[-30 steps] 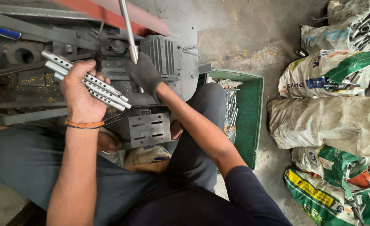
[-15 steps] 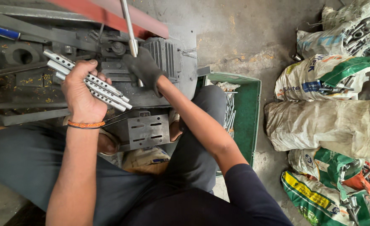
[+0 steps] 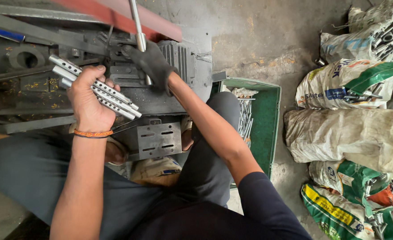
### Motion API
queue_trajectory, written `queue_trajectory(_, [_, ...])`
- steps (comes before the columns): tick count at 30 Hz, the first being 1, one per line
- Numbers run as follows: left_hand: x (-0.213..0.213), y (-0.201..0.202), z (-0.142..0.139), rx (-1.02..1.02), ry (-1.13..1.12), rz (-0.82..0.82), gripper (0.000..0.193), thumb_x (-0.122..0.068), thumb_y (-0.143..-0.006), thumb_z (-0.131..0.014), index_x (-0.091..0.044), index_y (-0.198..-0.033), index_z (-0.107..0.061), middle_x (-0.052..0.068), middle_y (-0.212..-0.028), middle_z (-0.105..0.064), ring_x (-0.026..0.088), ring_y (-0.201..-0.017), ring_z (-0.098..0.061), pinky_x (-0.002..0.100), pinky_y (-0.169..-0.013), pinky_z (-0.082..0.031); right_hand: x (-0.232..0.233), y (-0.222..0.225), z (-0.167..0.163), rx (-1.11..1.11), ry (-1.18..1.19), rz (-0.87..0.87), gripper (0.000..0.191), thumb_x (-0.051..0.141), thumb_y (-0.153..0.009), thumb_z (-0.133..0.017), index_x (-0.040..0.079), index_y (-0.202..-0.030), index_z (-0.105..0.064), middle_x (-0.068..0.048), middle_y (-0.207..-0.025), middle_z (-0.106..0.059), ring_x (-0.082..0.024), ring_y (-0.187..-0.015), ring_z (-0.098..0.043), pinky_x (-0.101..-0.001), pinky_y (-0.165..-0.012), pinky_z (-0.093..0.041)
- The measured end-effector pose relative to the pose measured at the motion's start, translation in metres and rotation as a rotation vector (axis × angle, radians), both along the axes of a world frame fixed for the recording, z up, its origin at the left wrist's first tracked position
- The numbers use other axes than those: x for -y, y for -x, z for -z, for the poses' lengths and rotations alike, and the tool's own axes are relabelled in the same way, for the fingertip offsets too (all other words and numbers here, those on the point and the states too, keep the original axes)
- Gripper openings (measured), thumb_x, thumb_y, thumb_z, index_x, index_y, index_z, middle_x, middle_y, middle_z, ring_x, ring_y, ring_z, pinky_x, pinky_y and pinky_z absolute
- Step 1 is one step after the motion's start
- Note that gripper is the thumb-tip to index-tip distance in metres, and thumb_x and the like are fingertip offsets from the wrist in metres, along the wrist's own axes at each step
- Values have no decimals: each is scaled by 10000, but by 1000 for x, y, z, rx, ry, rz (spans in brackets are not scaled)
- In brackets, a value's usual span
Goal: The person sits on the floor at a belt grinding machine and grinds the ends of perforated metal tubes against the abrasive belt, rotating and repositioning each tube to smooth its surface, then holds the finished tubes in one hand while continuing with more.
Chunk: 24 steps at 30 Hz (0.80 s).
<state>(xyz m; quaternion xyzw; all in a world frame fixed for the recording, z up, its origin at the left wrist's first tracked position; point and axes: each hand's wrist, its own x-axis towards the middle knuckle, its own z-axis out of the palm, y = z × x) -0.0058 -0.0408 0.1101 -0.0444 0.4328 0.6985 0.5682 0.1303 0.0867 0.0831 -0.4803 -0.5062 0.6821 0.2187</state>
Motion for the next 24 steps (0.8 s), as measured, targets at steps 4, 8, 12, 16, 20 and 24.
queue_trajectory(4, [-2, -1, 3, -7, -7, 3, 123, -67, -830, -751, -74, -794, -634, 19, -722, -544, 170, -631, -583, 371, -637, -538, -4, 1, 1, 20, 35, 14, 275, 244, -959, -642, -6, -902, -542, -32, -559, -516, -143, -354, -514, -340, -294, -456])
queue_trajectory(8, [-3, -2, 4, -17, -9, 2, 127, -65, -832, -751, -74, -789, -632, 21, -717, -539, 170, -627, -583, 375, -640, -542, -6, 0, -1, -48, 53, 10, 270, 247, -952, -627, -2, -880, -552, -35, -547, -505, -147, -362, -513, -335, -309, -452])
queue_trajectory(12, [-3, -2, 4, -16, -23, 2, 143, -60, -834, -748, -74, -774, -619, 20, -720, -534, 167, -627, -579, 373, -647, -543, -8, 3, -3, -60, 67, 38, 273, 251, -942, -638, 8, -866, -537, -19, -527, -472, -150, -357, -524, -334, -307, -456])
queue_trajectory(16, [-3, -3, 4, -21, -19, 1, 137, -61, -831, -747, -74, -773, -623, 19, -722, -532, 167, -627, -578, 370, -646, -541, -11, 4, -2, -56, 62, 10, 271, 251, -944, -639, -1, -873, -570, -27, -523, -477, -150, -361, -521, -328, -321, -455])
queue_trajectory(20, [-3, -3, 5, -19, -2, -3, 124, -61, -823, -745, -75, -777, -630, 16, -722, -530, 164, -627, -577, 369, -643, -538, -14, 6, -1, -56, 101, 33, 278, 261, -969, -646, 17, -889, -539, -11, -564, -488, -128, -383, -489, -324, -335, -436])
queue_trajectory(24, [-4, -5, 5, -18, -10, 5, 143, -65, -827, -749, -76, -770, -618, 14, -728, -527, 161, -634, -574, 365, -648, -537, -17, 6, 1, -125, 139, -4, 238, 278, -978, -623, 41, -960, -607, 23, -604, -507, -94, -400, -452, -295, -355, -408])
